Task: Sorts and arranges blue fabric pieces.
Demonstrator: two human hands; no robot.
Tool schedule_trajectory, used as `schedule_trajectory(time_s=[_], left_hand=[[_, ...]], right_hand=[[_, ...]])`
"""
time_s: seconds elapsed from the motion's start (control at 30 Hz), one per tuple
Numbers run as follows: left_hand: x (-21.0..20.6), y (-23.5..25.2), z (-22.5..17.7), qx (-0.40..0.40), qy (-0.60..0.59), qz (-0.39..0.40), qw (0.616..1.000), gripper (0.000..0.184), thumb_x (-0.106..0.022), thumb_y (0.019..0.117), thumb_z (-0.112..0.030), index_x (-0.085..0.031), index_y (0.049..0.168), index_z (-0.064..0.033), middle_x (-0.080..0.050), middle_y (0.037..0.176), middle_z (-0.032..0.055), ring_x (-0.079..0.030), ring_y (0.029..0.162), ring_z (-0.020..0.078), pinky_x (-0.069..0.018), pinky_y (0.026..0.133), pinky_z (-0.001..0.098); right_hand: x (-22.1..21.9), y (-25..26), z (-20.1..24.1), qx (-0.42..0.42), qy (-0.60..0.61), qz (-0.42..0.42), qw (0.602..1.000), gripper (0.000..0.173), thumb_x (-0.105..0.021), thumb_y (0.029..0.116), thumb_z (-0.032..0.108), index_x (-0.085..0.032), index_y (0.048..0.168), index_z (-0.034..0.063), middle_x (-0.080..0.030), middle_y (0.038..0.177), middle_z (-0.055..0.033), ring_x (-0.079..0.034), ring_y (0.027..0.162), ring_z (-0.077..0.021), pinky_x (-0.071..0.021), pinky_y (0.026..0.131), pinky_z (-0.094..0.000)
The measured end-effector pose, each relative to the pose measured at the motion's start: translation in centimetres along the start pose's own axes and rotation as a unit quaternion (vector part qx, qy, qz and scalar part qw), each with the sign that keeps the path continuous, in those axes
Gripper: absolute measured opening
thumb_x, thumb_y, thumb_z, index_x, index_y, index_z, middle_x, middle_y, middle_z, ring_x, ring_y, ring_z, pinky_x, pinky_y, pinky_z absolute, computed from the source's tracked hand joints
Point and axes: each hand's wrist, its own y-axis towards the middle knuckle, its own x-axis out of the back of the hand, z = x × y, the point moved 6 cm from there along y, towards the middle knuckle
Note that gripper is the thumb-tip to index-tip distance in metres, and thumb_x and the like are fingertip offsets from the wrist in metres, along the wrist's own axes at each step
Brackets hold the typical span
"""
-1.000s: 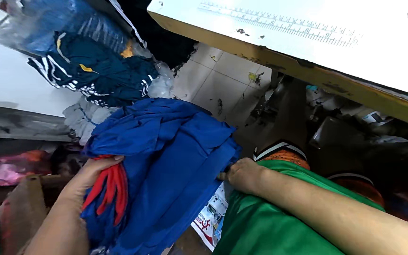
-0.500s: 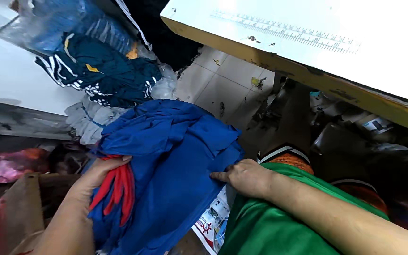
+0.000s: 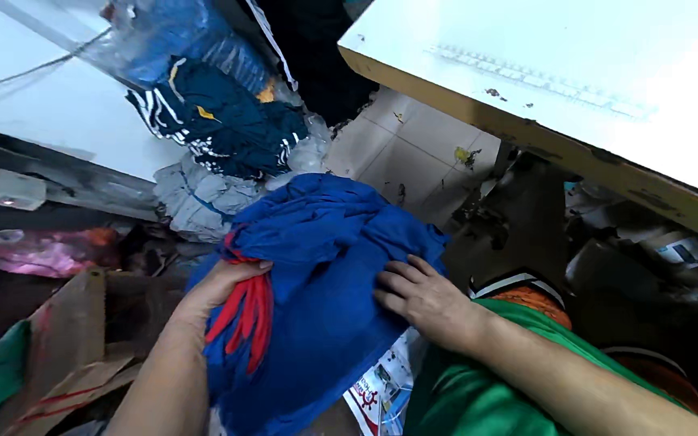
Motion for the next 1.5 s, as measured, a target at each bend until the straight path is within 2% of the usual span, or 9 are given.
schedule_trajectory(time_s=[0.03,0.13,0.37,0.5,0.6,0.7,0.97,1.23,1.5], left_hand=[[0.6,1.6,1.8,-0.073,-0.034,0.015,0.997,0.021,-0.058,0.0831,0.004,-0.061,0.102,-0.0041,-0.069,0.083,-0.0032,-0.065,0.077,-0.0012,-0.0545,0.074,0.0159],[0.7,2.6,3.3,-0.136,-0.077,0.057,0.986,0.024,-0.063,0.0796,-0.01,-0.063,0.103,-0.0144,-0.072,0.085,-0.0105,-0.067,0.078,-0.0033,-0.0565,0.073,0.016],[-0.7,-0.5,-0.1,-0.128,-0.053,0.026,0.99,0.022,-0.056,0.0836,0.005,-0.061,0.1,-0.0087,-0.07,0.082,-0.0099,-0.065,0.077,-0.0061,-0.0551,0.073,0.0131],[-4.2,-6.8,-8.6,0.055,0.074,-0.071,0.993,0.027,-0.053,0.0869,0.026,-0.058,0.112,0.0146,-0.06,0.095,0.0124,-0.056,0.086,0.0074,-0.0461,0.086,0.0196],[-3.4,-5.8,-3.7,-0.012,0.03,-0.104,0.994,0.035,-0.065,0.0838,0.015,-0.058,0.118,0.0119,-0.064,0.102,0.0143,-0.06,0.091,0.01,-0.0493,0.087,0.0252],[-3.3,-4.5,2.0,-0.147,0.029,-0.121,0.981,0.06,-0.08,0.0698,-0.016,-0.06,0.122,0.0043,-0.069,0.108,0.0085,-0.066,0.099,0.0075,-0.0558,0.088,0.0309],[-5.8,-6.8,1.0,-0.347,0.182,-0.218,0.894,0.06,-0.071,0.0755,-0.041,-0.069,0.102,0.0125,-0.073,0.097,0.0254,-0.072,0.094,0.0304,-0.0548,0.088,0.0452],[-7.3,-7.0,0.6,-0.451,0.268,-0.29,0.8,0.057,-0.059,0.084,-0.046,-0.069,0.095,0.0095,-0.073,0.089,0.0255,-0.074,0.084,0.0362,-0.058,0.078,0.0467],[-7.6,-6.6,0.6,-0.469,0.271,-0.307,0.782,0.056,-0.06,0.0826,-0.045,-0.071,0.093,0.0086,-0.074,0.089,0.0245,-0.074,0.083,0.0386,-0.0585,0.075,0.0508]], right_hand=[[-0.7,-0.3,-0.6,-0.006,-0.007,0.013,1.0,0.04,-0.07,0.087,-0.002,-0.07,0.125,0.012,-0.065,0.133,-0.0091,-0.056,0.134,-0.0303,-0.0454,0.11,-0.0553],[-0.9,-0.7,-0.5,-0.005,-0.016,-0.016,1.0,0.043,-0.071,0.0835,-0.004,-0.071,0.123,0.0135,-0.067,0.131,-0.0081,-0.058,0.132,-0.0299,-0.0473,0.108,-0.0555],[-1.6,-2.2,-1.2,0.011,-0.024,-0.056,0.998,0.047,-0.057,0.0931,0.002,-0.064,0.137,0.0181,-0.06,0.146,-0.0051,-0.052,0.14,-0.0253,-0.044,0.112,-0.0518],[-1.9,-2.6,-1.2,0.011,-0.014,-0.078,0.997,0.05,-0.061,0.089,-0.003,-0.066,0.133,0.0187,-0.062,0.142,-0.0054,-0.054,0.138,-0.0278,-0.0461,0.109,-0.0564],[-1.8,-2.8,-1.3,0.004,0.012,-0.062,0.998,0.052,-0.061,0.0905,-0.004,-0.064,0.137,0.0183,-0.06,0.145,-0.0077,-0.053,0.139,-0.0304,-0.045,0.109,-0.0592],[-1.2,-2.8,-1.1,0.003,0.026,-0.068,0.997,0.051,-0.068,0.0851,-0.005,-0.067,0.132,0.0143,-0.063,0.141,-0.0093,-0.055,0.137,-0.032,-0.0464,0.107,-0.0616],[-0.4,-2.7,-1.1,-0.021,0.063,-0.009,0.998,0.051,-0.062,0.0876,-0.008,-0.067,0.133,0.0128,-0.061,0.144,-0.0133,-0.051,0.14,-0.0369,-0.0422,0.11,-0.0638],[-0.2,-2.8,-1.2,-0.004,0.033,-0.063,0.997,0.051,-0.065,0.0842,-0.01,-0.069,0.13,0.0143,-0.065,0.138,-0.0126,-0.057,0.135,-0.0362,-0.0461,0.106,-0.063],[1.4,-2.6,0.2,-0.038,0.069,-0.066,0.995,0.024,-0.066,0.0881,-0.002,-0.077,0.108,0.0069,-0.071,0.123,-0.0159,-0.063,0.126,-0.0379,-0.0515,0.101,-0.0592]])
